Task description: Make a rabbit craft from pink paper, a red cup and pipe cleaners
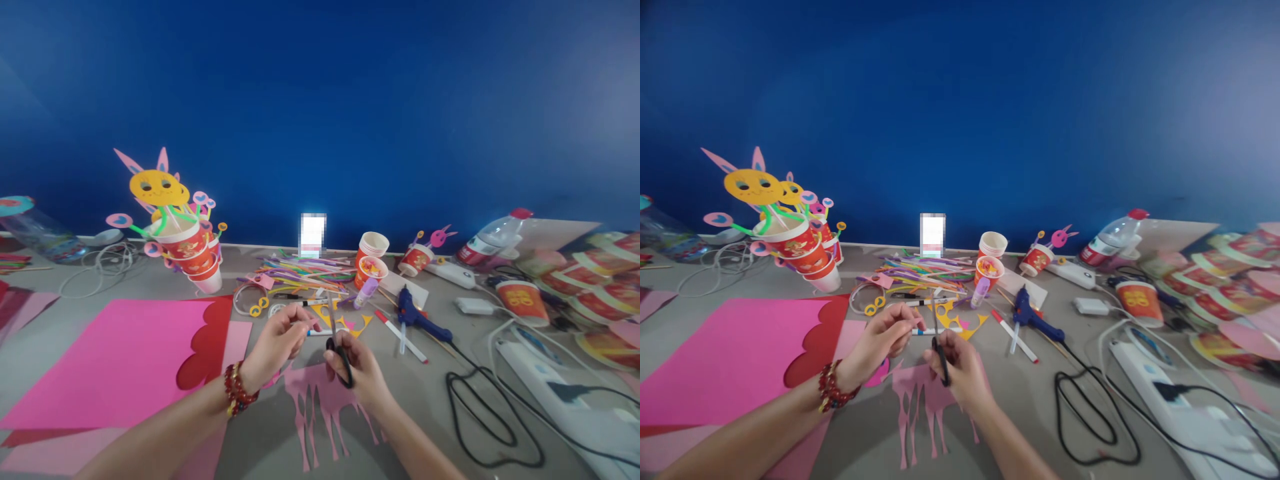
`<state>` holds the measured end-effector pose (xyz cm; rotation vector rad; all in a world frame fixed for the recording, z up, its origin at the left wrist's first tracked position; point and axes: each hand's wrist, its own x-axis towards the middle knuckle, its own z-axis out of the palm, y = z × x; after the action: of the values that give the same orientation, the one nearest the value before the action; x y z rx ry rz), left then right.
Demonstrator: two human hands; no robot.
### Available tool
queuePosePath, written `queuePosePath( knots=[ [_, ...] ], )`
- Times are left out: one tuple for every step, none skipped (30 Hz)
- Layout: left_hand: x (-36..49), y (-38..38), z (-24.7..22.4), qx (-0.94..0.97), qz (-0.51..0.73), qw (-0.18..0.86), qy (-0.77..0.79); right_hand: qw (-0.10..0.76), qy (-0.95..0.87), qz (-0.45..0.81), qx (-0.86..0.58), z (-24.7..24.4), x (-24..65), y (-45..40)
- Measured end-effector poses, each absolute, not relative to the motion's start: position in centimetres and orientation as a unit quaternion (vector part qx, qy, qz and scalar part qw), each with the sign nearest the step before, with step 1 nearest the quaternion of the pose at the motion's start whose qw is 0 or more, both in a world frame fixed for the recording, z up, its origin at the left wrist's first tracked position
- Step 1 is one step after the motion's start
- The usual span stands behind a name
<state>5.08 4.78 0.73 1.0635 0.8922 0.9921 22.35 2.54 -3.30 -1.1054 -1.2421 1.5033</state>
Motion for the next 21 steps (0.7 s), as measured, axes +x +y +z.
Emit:
queuePosePath(
  knots=[
    [5.1, 4.8, 0.6, 0.478, 0.421, 0.663, 0.393, 0.46, -0.493, 0.591, -0.444, -3.1, 22.4, 2.6],
    [5.1, 4.7, 0.4, 0.488, 0.402, 0.669, 0.391, 0.481, -0.488, 0.576, -0.445, -2.9, 22.4, 2.6],
    [5.1, 4.7, 0.2, 0.5, 0.379, 0.674, 0.39, 0.499, -0.485, 0.562, -0.447, -2.7, 22.4, 2.6],
    [5.1, 4.6, 0.0, 0.512, 0.357, 0.677, 0.389, 0.509, -0.482, 0.553, -0.449, -2.6, 22.5, 2.7],
    [5.2, 4.5, -0.1, 0.523, 0.336, 0.679, 0.389, 0.513, -0.481, 0.551, -0.449, -2.6, 22.5, 2.7],
    [5.2, 4.5, -0.2, 0.532, 0.32, 0.679, 0.391, 0.513, -0.481, 0.553, -0.447, -2.6, 22.6, 2.7],
    [5.3, 4.4, -0.2, 0.54, 0.306, 0.678, 0.395, 0.51, -0.481, 0.557, -0.445, -2.7, 22.6, 2.7],
    [5.3, 4.4, -0.2, 0.546, 0.295, 0.675, 0.399, 0.507, -0.483, 0.562, -0.441, -2.8, 22.7, 2.7],
    [5.3, 4.3, -0.2, 0.549, 0.288, 0.673, 0.404, 0.503, -0.485, 0.566, -0.436, -3.0, 22.7, 2.7],
    [5.4, 4.3, -0.2, 0.55, 0.287, 0.67, 0.408, 0.501, -0.487, 0.569, -0.433, -3.1, 22.7, 2.7],
    [5.4, 4.4, -0.1, 0.549, 0.293, 0.666, 0.411, 0.502, -0.488, 0.569, -0.432, -3.3, 22.7, 2.7],
    [5.4, 4.4, -0.1, 0.548, 0.304, 0.661, 0.413, 0.504, -0.487, 0.569, -0.43, -3.4, 22.7, 2.7],
    [5.4, 4.4, -0.1, 0.547, 0.318, 0.655, 0.414, 0.505, -0.487, 0.571, -0.426, -3.4, 22.7, 2.7],
    [5.4, 4.5, -0.1, 0.547, 0.33, 0.648, 0.415, 0.506, -0.488, 0.571, -0.424, -3.4, 22.7, 2.7],
    [5.3, 4.5, -0.1, 0.549, 0.338, 0.642, 0.416, 0.507, -0.488, 0.57, -0.424, -3.3, 22.7, 2.7],
    [5.3, 4.5, -0.1, 0.553, 0.341, 0.637, 0.416, 0.509, -0.49, 0.566, -0.426, -3.2, 22.7, 2.7],
    [5.3, 4.5, -0.2, 0.557, 0.34, 0.634, 0.415, 0.512, -0.491, 0.56, -0.428, -3.1, 22.7, 2.6],
    [5.4, 4.5, -0.2, 0.563, 0.336, 0.631, 0.415, 0.518, -0.491, 0.553, -0.43, -3.1, 22.7, 2.6],
    [5.4, 4.4, -0.3, 0.569, 0.329, 0.63, 0.415, 0.525, -0.489, 0.547, -0.431, -3.0, 22.7, 2.6],
    [5.4, 4.4, -0.4, 0.576, 0.322, 0.627, 0.415, 0.532, -0.488, 0.543, -0.429, -3.0, 22.7, 2.6],
    [5.4, 4.4, -0.5, 0.584, 0.315, 0.622, 0.415, 0.537, -0.486, 0.543, -0.425, -3.0, 22.8, 2.5]
  ],
)
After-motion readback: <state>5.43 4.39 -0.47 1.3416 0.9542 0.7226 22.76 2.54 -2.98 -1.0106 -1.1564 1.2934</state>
